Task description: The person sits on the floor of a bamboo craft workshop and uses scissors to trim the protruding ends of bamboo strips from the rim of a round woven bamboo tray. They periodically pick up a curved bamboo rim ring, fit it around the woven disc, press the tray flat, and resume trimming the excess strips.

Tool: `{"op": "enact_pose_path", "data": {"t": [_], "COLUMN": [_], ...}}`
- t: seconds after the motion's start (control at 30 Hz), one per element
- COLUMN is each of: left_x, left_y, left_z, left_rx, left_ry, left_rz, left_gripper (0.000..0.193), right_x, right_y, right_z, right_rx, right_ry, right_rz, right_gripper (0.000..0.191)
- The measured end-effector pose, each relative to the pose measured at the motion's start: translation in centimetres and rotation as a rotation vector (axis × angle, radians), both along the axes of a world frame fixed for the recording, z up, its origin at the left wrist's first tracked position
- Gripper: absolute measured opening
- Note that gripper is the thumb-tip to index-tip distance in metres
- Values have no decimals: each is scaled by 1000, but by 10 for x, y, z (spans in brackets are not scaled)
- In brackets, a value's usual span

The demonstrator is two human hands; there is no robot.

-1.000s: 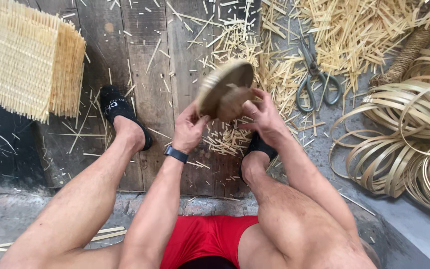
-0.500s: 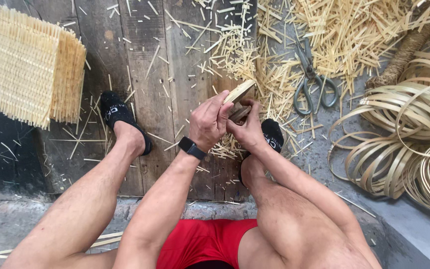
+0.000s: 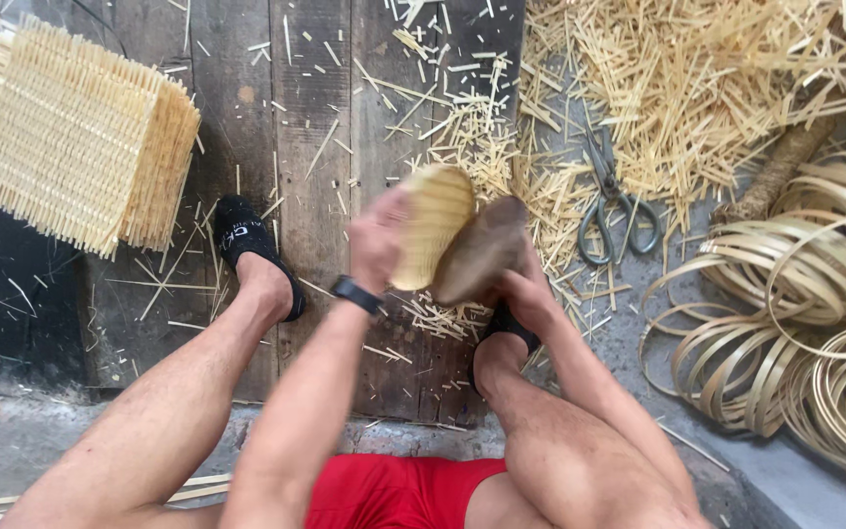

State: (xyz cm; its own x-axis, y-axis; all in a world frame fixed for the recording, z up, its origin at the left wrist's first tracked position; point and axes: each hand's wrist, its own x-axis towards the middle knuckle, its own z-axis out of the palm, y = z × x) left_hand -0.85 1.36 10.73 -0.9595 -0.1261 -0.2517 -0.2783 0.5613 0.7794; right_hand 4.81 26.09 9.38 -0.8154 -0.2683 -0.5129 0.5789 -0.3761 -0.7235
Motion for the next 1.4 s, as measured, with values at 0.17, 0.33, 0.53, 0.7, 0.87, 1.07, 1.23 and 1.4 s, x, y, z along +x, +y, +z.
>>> {"op": "enact_pose_path", "data": {"t": [0.17, 0.33, 0.53, 0.7, 0.87, 1.07, 1.23, 1.4], "left_x": [12, 23, -55, -22, 26, -17, -75, -99], "left_y": [-104, -138, -122, -27, 24, -50, -198, -326], "left_z": [-84, -110, -78, -57, -82, -86, -20, 34], "left_rx": [321, 289, 1379, 1058, 818, 575, -547, -950], "left_ry": [-43, -1267, -35, -498, -456, -166, 560, 39], "left_rz": [90, -148, 541, 348, 494, 187, 29, 348], "left_gripper": [53, 23, 17, 16, 39, 43, 32, 75], "right_x": [32, 33, 29, 15, -8, -25, -12, -3], "right_y": [45, 65, 59, 24, -15, -39, -43, -33], "right_z": [-28, -46, -42, -22, 2, -8, -31, -46], "right_rx": [-333, -236, -165, -247, -197, 299, 294, 128], "right_ry": [19, 41, 36, 23, -77, -60, -144, -122], "right_rz": [-192, -230, -193, -177, -113, 111, 57, 13], "right_gripper": [48, 46, 46, 49, 62, 41, 33, 31]}}
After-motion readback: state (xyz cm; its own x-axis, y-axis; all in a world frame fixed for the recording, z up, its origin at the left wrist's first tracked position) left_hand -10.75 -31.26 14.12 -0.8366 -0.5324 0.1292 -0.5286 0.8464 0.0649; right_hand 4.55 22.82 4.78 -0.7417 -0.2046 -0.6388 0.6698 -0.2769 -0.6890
